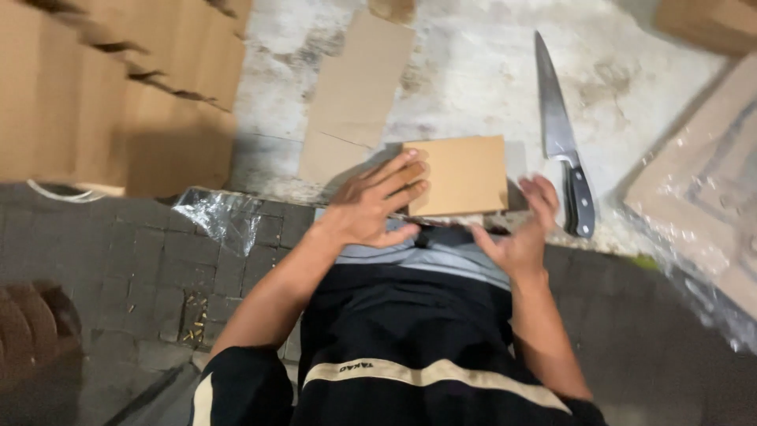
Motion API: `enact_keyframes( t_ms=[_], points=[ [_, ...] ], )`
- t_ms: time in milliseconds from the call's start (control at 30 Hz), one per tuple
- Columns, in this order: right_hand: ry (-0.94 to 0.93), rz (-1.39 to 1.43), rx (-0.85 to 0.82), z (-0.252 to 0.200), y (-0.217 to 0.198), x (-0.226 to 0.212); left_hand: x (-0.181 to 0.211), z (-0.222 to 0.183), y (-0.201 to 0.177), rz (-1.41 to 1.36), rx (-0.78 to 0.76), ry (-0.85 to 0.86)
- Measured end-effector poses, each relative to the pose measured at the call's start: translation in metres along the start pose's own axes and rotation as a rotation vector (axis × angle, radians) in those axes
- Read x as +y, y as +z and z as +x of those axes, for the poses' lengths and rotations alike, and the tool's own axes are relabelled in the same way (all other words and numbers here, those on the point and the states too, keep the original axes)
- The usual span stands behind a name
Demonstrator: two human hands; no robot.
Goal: Cutting paper liners to size with a knife and placing them into cardboard boxes.
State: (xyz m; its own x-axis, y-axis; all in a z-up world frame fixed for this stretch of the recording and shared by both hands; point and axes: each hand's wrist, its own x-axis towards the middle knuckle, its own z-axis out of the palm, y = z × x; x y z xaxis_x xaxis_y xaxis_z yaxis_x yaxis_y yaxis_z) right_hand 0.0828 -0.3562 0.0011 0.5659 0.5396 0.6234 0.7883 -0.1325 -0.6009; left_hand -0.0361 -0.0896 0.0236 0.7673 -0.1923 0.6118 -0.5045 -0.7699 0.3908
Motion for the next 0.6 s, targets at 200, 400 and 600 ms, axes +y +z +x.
enact_keyframes(
  t_ms=[200, 400, 600],
  points=[
    [0.242, -0.115, -0.168, -0.021, -0.011, -0.002, 0.01, -0.01, 0.01, 0.005, 0.147, -0.055],
    [0.43, 0.181, -0.029, -0.021, 0.009, -0.016, 0.046, -0.034, 0.021, -0.027, 0.224, -0.364],
    [0.763, 0.151, -0.103, -0.01, 0.011, -0.023, 0.077, -0.032, 0.025, -0.459, 0.217, -0.858]
  ],
)
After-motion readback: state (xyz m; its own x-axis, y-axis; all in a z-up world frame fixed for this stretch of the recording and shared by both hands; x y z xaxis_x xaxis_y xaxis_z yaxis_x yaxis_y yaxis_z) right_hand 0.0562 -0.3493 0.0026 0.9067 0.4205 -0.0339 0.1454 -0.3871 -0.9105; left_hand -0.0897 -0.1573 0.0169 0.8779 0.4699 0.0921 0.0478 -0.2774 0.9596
